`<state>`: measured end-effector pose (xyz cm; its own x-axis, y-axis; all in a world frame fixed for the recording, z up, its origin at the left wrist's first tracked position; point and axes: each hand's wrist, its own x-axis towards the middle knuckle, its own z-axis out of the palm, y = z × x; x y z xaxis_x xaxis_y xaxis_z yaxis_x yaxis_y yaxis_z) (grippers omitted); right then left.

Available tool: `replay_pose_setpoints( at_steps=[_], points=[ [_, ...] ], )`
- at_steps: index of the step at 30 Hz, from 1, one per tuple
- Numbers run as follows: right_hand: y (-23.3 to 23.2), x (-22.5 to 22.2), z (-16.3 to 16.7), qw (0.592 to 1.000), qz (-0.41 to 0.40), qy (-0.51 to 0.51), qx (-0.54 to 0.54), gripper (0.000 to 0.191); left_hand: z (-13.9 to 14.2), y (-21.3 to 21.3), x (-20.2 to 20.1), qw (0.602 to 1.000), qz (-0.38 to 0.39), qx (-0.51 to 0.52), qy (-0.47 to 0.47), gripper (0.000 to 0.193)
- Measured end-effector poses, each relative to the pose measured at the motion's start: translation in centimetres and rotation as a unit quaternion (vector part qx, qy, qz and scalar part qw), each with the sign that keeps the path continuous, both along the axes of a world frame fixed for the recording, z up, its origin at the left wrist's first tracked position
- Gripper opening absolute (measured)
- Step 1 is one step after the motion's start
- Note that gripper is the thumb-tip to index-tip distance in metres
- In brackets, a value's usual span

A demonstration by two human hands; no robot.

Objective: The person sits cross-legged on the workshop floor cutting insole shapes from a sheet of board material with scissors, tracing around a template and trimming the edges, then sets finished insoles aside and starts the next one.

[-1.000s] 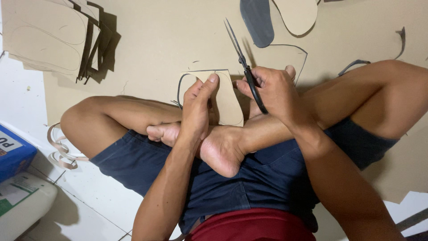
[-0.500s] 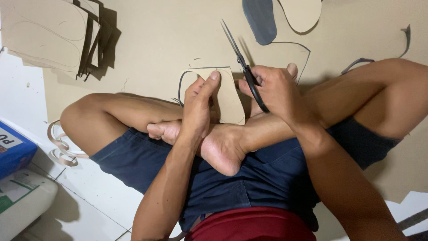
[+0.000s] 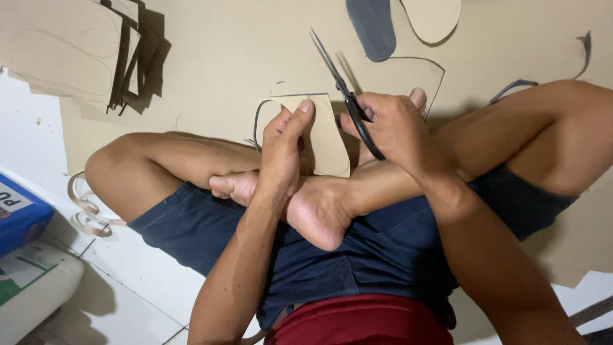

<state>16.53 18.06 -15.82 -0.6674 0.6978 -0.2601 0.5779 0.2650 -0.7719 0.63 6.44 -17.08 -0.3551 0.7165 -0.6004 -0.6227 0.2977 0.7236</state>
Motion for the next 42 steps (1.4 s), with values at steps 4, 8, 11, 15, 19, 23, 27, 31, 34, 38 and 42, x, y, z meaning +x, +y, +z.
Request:
replay_pose_setpoints(
  at_steps=[4,8,11,15,19,23,27,31,34,38,42],
  points=[
    [0.1,0.0,0.1,1.0,-0.001,-0.014,0.025,0.031,-0.3,0.0,0.1,1.0,0.003,0.018,-0.008,0.025],
    [0.1,0.1,0.1,1.0,-0.011,0.002,-0.025,0.032,-0.6,-0.1,0.0,1.0,-0.001,0.013,0.003,0.026],
    [0.0,0.1,-0.1,1.0,0.012,-0.005,0.023,0.031,-0.5,-0.2,0.0,1.0,0.001,0.011,0.007,0.027],
    [0.0,0.2,-0.4,0.999,0.013,-0.018,0.045,0.034,-0.1,0.0,0.0,1.0,0.008,0.001,-0.027,0.023],
    [0.1,0.3,-0.5,1.0,0.011,-0.012,0.016,0.035,0.0,0.0,0.1,1.0,0.001,0.008,0.007,0.025],
    [0.2,0.2,-0.5,0.999,0.014,-0.035,0.034,0.034,-0.5,-0.2,0.0,1.0,0.001,0.011,0.001,0.024],
    [0.0,0.2,-0.2,1.0,0.008,-0.013,0.026,0.032,-1.1,-0.5,0.0,1.0,0.0,0.023,0.011,0.027],
    [-0.1,0.2,-0.1,0.999,0.005,-0.009,0.032,0.032,-1.3,-0.5,0.0,1.0,-0.004,0.007,0.027,0.027],
    [0.0,0.2,-0.1,1.0,0.006,-0.013,0.012,0.033,-0.9,-0.4,0.1,1.0,0.0,0.012,0.007,0.026],
    [0.1,0.2,-0.2,1.0,-0.001,-0.007,-0.019,0.034,-0.4,-0.2,0.1,0.999,0.005,0.032,-0.005,0.027],
    [0.0,0.1,-0.2,0.997,0.021,-0.032,0.062,0.035,-0.4,-0.3,0.1,1.0,0.001,0.021,-0.006,0.027]
  ],
)
